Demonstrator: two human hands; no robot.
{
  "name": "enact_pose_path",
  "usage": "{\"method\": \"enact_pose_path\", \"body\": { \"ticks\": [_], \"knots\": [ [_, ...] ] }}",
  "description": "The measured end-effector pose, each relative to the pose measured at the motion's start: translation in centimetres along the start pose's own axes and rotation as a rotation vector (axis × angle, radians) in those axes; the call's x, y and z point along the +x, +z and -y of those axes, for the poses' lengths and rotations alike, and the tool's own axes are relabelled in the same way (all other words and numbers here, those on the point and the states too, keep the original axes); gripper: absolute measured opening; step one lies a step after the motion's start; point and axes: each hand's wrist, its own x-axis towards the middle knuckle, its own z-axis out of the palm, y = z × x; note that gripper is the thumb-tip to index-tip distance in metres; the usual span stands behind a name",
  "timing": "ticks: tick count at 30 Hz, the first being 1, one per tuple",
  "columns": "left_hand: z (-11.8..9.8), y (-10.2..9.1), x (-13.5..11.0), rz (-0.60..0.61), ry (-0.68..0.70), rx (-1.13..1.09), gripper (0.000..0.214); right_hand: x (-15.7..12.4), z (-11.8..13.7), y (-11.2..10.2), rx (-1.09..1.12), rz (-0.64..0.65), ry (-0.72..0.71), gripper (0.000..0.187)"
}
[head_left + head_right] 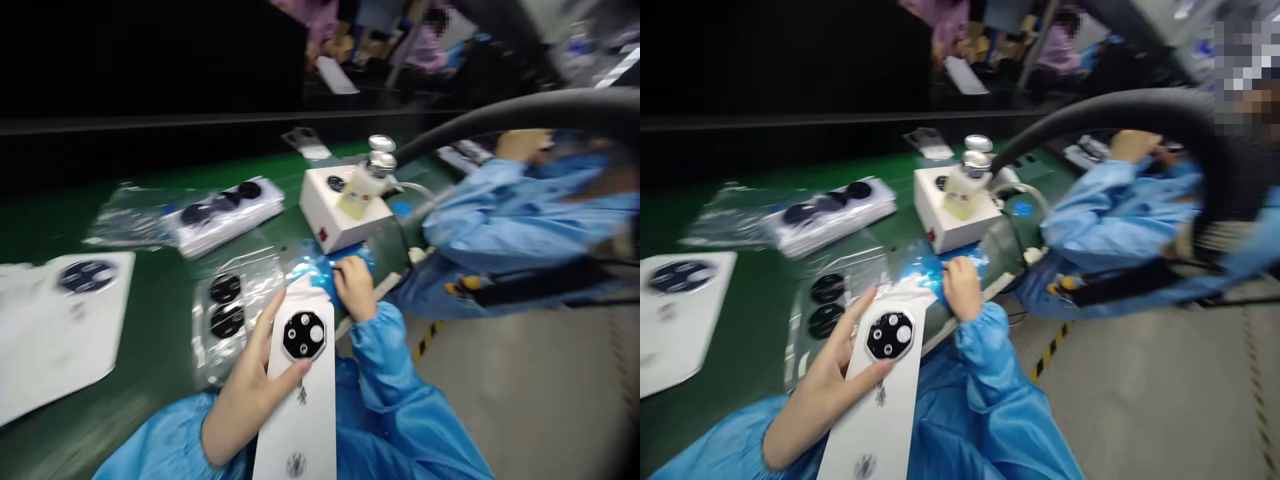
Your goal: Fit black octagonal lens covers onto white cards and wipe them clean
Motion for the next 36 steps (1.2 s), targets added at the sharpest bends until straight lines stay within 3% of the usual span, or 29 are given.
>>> {"method": "enact_pose_path", "body": {
  "ticks": [4, 7, 11, 15, 20, 22, 24, 27, 29, 31, 33, 36],
  "knots": [
    [0.7, 7.0, 3.8, 0.379, -0.036, 0.084, 0.086, 0.5, 0.0, 0.1, -0.102, 0.052, 0.061, 0.016],
    [1.0, 13.3, 7.0, 0.469, -0.043, 0.077, 0.078, 0.2, 0.3, -0.3, -0.115, 0.091, 0.093, 0.021],
    [1.8, 19.6, 10.7, 0.509, -0.049, 0.031, 0.042, 0.2, 0.5, -0.5, -0.103, 0.144, 0.079, 0.027],
    [2.2, 22.8, 12.2, 0.581, -0.029, -0.022, 0.037, 0.5, 0.3, -0.4, -0.114, 0.17, 0.077, 0.029],
    [2.5, 23.9, 11.1, 0.718, -0.03, -0.036, 0.037, 0.5, 0.4, -0.5, -0.125, 0.144, 0.067, 0.027],
    [2.6, 23.3, 10.1, 0.739, -0.052, -0.01, 0.037, 0.2, 0.4, -0.5, -0.113, 0.117, 0.047, 0.025],
    [2.5, 21.4, 8.9, 0.734, -0.07, 0.028, 0.049, -0.1, 0.1, -0.4, -0.084, 0.078, 0.023, 0.021],
    [1.1, 15.9, 6.6, 0.692, -0.064, 0.08, 0.091, -0.2, -0.6, -0.2, -0.02, -0.01, 0.019, 0.019],
    [-0.6, 10.8, 4.8, 0.61, -0.01, 0.087, 0.089, -0.2, -0.7, -0.2, 0.026, -0.085, 0.039, 0.023],
    [-2.6, 5.3, 3.0, 0.428, 0.041, 0.09, 0.082, -0.3, -0.1, -0.7, 0.069, -0.154, 0.04, 0.026],
    [-4.2, 0.2, 1.4, 0.108, 0.13, 0.125, 0.077, -0.4, 1.3, -1.5, 0.114, -0.177, -0.013, 0.027],
    [-5.4, -5.4, 0.2, -0.282, 0.139, 0.078, 0.081, -0.4, 4.2, -2.2, 0.201, -0.056, -0.221, 0.02]
  ]
}}
